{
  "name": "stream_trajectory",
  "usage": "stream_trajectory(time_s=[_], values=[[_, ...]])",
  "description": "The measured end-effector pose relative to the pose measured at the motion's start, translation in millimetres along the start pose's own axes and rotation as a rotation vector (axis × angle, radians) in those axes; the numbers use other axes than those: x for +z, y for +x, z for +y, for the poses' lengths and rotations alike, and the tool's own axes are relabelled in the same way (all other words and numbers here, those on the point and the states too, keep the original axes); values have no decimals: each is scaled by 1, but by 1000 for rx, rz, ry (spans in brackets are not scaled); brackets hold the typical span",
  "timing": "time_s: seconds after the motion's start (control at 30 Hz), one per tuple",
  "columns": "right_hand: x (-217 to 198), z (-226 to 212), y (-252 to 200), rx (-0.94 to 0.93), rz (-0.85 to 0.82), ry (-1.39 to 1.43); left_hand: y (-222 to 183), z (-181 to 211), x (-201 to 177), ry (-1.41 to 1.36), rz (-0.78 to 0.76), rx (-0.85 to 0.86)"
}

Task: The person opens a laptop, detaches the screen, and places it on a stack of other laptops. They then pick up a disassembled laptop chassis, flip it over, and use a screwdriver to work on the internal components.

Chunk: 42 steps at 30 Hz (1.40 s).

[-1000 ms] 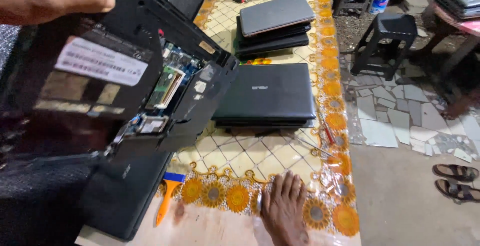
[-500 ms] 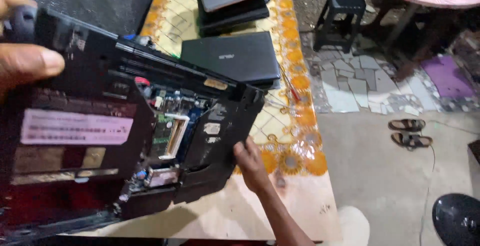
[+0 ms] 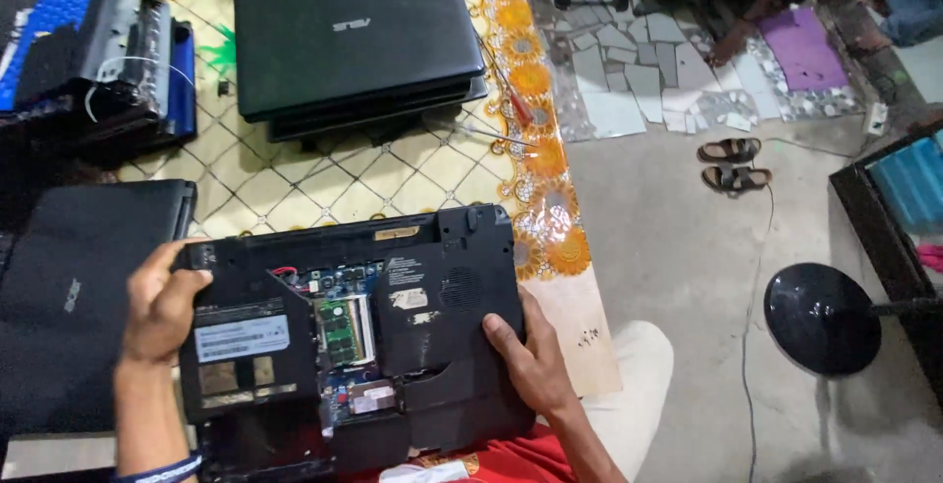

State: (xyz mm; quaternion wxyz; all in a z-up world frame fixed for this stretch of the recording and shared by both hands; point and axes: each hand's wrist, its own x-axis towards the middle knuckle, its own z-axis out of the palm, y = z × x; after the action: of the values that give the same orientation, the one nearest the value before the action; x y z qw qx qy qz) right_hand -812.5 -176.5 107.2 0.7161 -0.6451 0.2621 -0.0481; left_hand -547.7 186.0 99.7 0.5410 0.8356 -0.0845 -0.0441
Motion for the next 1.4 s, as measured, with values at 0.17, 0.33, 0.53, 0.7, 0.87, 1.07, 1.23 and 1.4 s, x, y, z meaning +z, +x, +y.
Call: stream_trajectory(time_s=[0.17,0.33,0.53,0.7,0.87,1.07,1.23,1.4], values=[[-12,3,13,15,39,-164,-1,-9,32,35,-9,-58],[-15,15,22,-16,98,-201,-2,-15,51,-152,-22,-205],[-14,20,27,-40,110,-242,2,-16,57,-110,-65,-214],[-11,16,32,62,114,-372,5,-5,61,-79,-77,-261],[-9,17,31,-22,125,-433,7,-18,59,-101,-80,-217],[-10,17,28,-98,117,-437,5,-23,57,-137,-55,-184],[-2,9,42,-65,208,-664,25,-40,63,83,-8,-55],[-6,39,80,-184,329,-1005,37,-37,79,-53,11,-74]])
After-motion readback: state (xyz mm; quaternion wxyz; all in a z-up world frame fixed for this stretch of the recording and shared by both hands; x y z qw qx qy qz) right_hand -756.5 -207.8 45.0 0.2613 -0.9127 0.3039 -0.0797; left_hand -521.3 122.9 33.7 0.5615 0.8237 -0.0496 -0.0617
